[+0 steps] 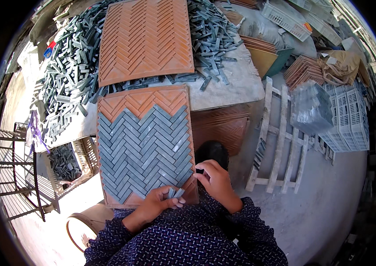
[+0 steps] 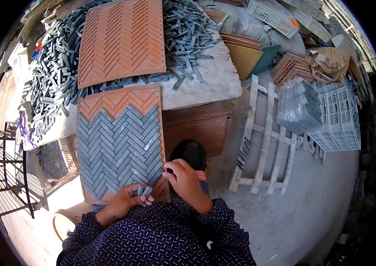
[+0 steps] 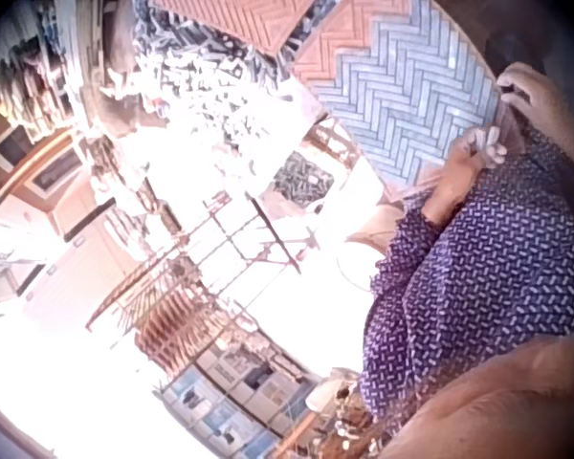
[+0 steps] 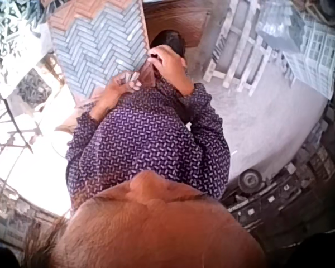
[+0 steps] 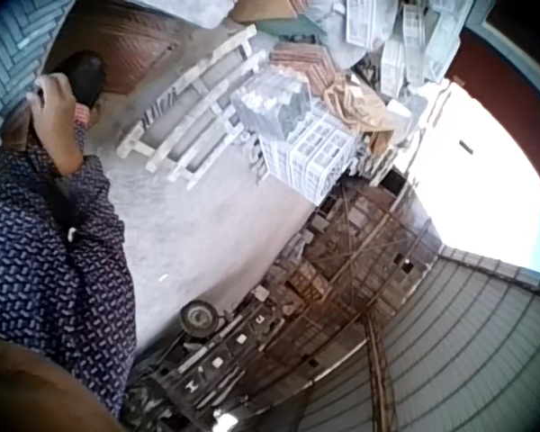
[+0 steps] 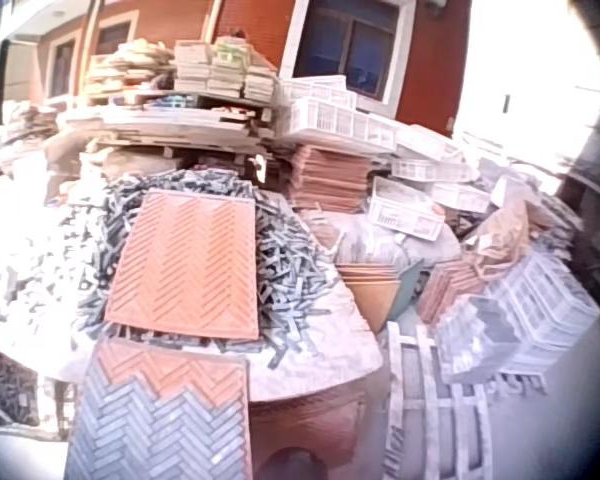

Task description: The person arranges small rectangular tiles on a square board in a herringbone pattern. They pick tiles from a nearby pile, place them one by one, and occasionally flip the board to continue the pattern.

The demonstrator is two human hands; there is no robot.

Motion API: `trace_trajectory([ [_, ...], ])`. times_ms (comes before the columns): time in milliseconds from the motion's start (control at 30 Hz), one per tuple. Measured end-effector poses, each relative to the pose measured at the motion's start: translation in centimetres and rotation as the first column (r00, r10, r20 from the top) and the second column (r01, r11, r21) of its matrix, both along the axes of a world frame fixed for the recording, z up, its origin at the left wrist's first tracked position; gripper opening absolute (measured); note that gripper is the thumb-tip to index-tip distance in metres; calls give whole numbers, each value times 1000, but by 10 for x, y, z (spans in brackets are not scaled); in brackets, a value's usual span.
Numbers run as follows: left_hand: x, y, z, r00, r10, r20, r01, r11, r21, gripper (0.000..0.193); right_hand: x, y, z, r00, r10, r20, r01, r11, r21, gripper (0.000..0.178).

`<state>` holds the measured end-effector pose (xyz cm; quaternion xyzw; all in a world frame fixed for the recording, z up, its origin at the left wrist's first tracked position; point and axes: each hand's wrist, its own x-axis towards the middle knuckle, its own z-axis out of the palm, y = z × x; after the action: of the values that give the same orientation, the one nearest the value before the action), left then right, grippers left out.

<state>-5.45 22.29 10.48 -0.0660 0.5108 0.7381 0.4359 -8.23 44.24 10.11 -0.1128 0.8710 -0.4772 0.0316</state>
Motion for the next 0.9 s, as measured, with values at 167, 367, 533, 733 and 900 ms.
trace_trajectory([
  [167,1,-5,-5,990,132,38,-133,991,5,22,9,-14,-19,994,-109,-7,109,994,27,31],
  [367,-3,-9,-1,921,372,119,-380,924,49,27,18,-11,-12,963,-68,260,141,952,-273,24],
  [533,-6,-4,0,970,239,38,-241,967,83,36,16,-10,14,959,109,261,16,900,-436,21],
  [733,1,-6,-3,966,211,152,-227,970,93,37,-6,-9,-11,996,-91,-5,90,988,-129,23],
  [900,-1,-7,-4,952,223,209,-255,957,140,29,-2,-12,-37,953,-189,-236,222,968,118,31],
])
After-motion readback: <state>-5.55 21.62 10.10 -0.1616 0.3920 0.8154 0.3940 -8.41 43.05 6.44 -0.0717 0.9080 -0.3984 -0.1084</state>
